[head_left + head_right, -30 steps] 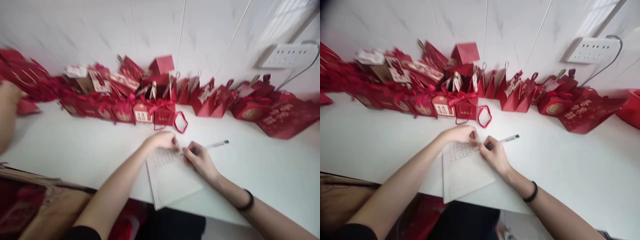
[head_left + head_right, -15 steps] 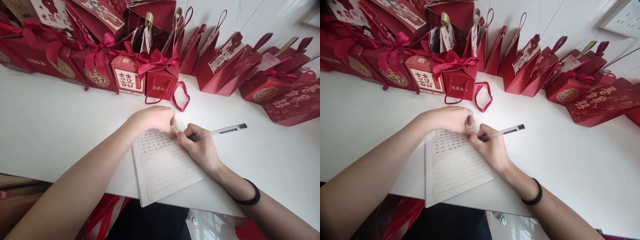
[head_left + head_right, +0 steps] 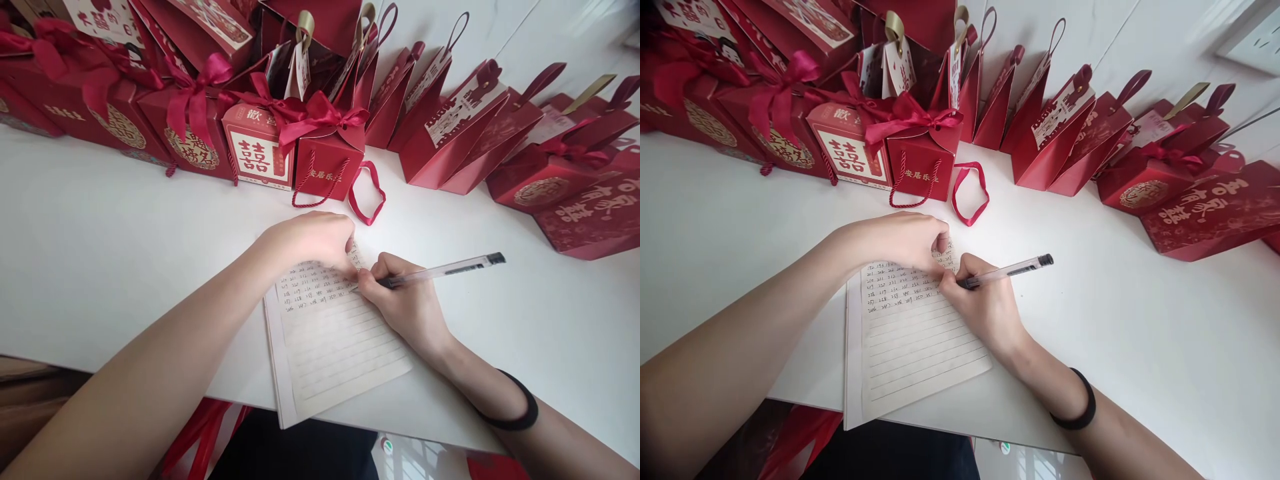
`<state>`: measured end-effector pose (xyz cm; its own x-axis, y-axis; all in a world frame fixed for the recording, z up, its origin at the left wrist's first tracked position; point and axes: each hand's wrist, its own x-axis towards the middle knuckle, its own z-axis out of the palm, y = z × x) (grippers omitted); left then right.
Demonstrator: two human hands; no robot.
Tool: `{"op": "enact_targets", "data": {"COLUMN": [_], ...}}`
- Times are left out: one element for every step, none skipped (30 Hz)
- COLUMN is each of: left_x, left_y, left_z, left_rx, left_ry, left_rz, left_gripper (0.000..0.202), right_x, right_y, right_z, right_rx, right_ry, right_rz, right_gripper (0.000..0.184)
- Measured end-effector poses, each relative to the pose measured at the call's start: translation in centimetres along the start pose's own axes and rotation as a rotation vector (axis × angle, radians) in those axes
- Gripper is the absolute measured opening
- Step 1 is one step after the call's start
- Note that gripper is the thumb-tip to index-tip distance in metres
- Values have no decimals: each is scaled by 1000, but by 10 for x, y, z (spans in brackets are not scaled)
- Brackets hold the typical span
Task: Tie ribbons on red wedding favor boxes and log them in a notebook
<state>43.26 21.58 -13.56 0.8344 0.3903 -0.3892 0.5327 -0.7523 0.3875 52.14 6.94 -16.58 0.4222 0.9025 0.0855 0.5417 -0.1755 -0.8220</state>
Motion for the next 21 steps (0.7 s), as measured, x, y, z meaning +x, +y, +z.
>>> {"op": "enact_targets", "data": {"left_x": [0,0,0,0,0,0,0,0,0,0,0,0,-1,-1,-1,0,0,1,1,1,0], "left_y": [0,1,1,1,1,1,1,1,1,1,1,1,1,1,1,0,-1,-1,-2,-3,-3], "left_z": [0,0,1,1,1,2,2,2,2,2,2,2,2,2,2,2,2,3,3,4,4], "left_rx": [5,6,4,-1,-7,-13,-17,-21,-24,-28,-33,-40,-47,-53,-57,-57,-53,-46,-37,-30,-24], "left_ry": [-4,-6,-1,6,13,19,21,20,15,9,5,6,10,16,18,18,15,13,14,23,34], "left_rz": [-3,-3,-4,-3,-2,-2,-2,-6,-10,-16,-20,-22,-21,-21,-23,-26,-27,-22,-10,6,24], "left_gripper": [41,41,40,40,40,40,41,41,42,42,43,45,46,48,50,52,54,56,57,58,59], "right_x": [0,0,0,0,0,0,0,0,0,0,0,0,-1,-1,-1,-1,0,1,3,5,7], "right_y": [0,0,0,0,0,0,1,1,1,1,0,0,0,-1,-1,0,0,1,3,5,8], "right_z": [0,0,0,0,0,0,0,0,0,0,1,1,1,1,1,0,-1,-2,-4,-6,-8], "right_rx": [-2,-5,-7,-5,1,8,13,17,19,18,16,14,14,15,27,59,113,183,261,330,371], "right_ry": [5,8,6,1,-1,-2,1,5,11,18,25,27,26,27,32,43,61,83,107,124,131], "right_rz": [-2,-6,-11,-15,-16,-13,-7,2,12,19,21,19,14,9,12,24,46,76,110,139,156], "right_gripper": [27,27,27,27,27,27,28,28,29,30,30,30,29,29,29,29,29,30,32,33,34]}}
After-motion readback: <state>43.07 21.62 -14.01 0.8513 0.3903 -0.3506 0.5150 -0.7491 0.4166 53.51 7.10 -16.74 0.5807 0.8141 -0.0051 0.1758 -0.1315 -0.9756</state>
